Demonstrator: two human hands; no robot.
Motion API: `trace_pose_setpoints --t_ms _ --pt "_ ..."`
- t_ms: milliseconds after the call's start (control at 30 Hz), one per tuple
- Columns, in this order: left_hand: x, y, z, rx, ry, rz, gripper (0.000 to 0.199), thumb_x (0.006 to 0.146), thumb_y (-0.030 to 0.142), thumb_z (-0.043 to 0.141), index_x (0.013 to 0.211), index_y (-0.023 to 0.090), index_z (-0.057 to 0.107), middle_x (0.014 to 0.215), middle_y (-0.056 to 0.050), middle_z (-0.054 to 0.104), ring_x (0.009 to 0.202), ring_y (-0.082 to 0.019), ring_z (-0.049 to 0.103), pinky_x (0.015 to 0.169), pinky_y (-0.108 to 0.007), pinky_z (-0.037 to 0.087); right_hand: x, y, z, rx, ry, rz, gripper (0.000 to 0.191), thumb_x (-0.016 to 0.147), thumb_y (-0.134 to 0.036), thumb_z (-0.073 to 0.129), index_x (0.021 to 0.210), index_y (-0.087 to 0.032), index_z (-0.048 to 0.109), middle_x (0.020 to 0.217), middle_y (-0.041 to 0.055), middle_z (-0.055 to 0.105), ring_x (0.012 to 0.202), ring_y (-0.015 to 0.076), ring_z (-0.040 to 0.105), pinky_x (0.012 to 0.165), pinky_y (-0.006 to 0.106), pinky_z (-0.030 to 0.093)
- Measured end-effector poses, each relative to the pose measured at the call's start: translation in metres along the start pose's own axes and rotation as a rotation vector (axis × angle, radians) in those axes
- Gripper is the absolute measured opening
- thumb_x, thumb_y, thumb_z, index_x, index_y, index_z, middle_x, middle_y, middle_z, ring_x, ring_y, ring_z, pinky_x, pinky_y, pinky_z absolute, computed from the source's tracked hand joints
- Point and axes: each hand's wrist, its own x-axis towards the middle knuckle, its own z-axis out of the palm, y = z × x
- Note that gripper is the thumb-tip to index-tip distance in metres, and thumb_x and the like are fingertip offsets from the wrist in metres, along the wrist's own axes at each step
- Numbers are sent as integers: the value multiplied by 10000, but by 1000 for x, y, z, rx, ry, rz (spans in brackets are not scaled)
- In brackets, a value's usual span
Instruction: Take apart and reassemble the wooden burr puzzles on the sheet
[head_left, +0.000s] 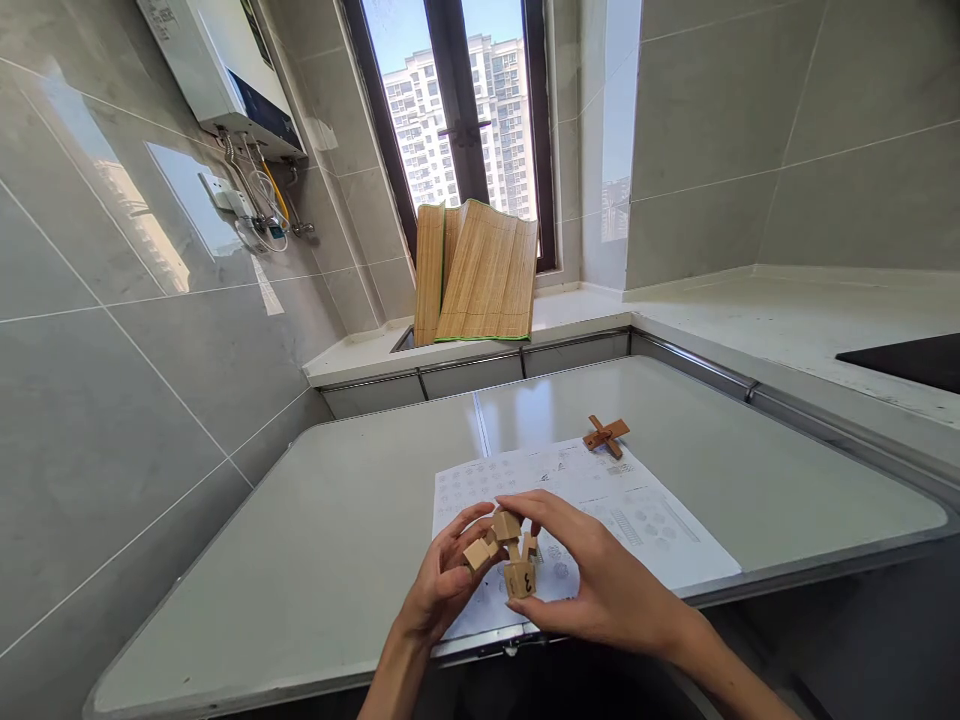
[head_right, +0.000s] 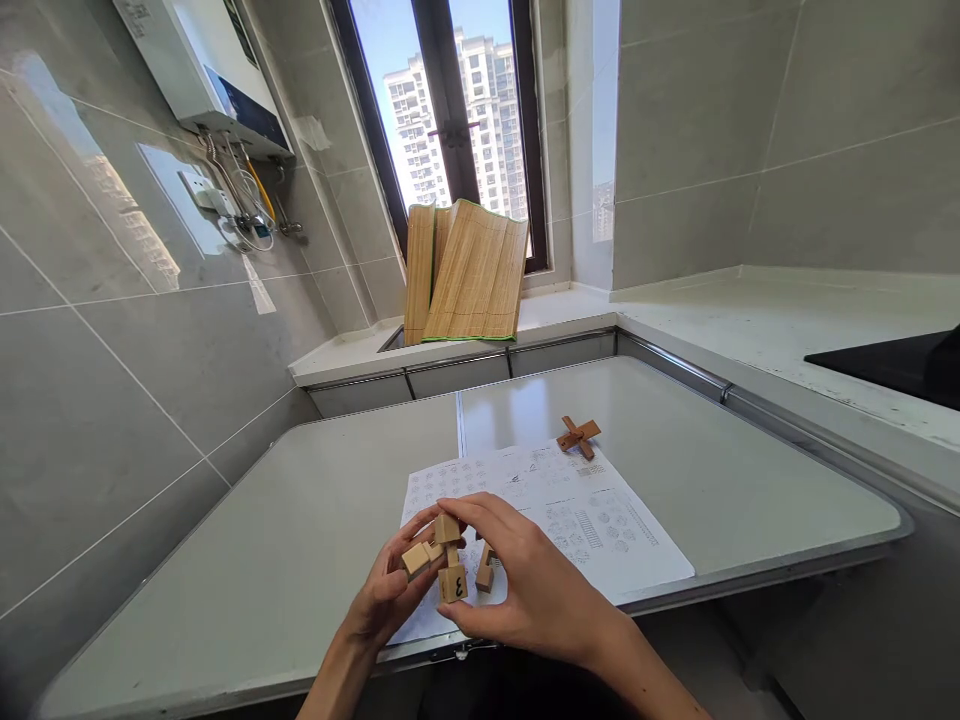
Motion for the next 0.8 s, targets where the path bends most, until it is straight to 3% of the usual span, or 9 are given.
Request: trace_pose_setpoints --t_ms 167,300,433,633,800 --pt "-2 7 6 -10 -45 28 868 608 488 913 1359 187 597 1255 -157 659 1209 -375 600 1058 -453 431 -3 -5 -1 -24 21 -8 690 801 -188 784 1404 -322 475 1370 44 577 1279 243 542 1097 379 476" --pt "-1 9 7 -1 -68 10 831 655 497 883 1369 193 585 1217 -152 670 1179 -369 621 1040 -456 435 -3 -5 -3 -52 16 -8 680 817 -185 777 1406 -335 472 1381 30 559 1290 224 528 1099 350 465" --pt "-1 8 6 55 -2 53 775 677 434 888 1359 219 589 1277 -144 638 1257 -367 574 1077 -451 409 -7 6 -3 -74 43 36 655 830 -211 767 1402 -325 468 1382 37 553 1267 233 530 1078 364 472" --pt "-4 5 0 70 60 83 810 664 418 901 1378 228 570 1295 -148 621 1249 -377 581 1089 -475 401 -16 18 -4 -95 101 136 611 817 -237 782 1344 -318 482 1308 26 590 1079 216 592 988 362 513" --pt "-5 7 2 56 7 60 805 667 445 892 1368 213 571 1216 -146 662 1136 -326 637 1037 -436 439 -12 5 -5 -109 39 64 632 825 -226 775 1372 -330 477 1358 26 557 1234 223 540 1058 342 478"
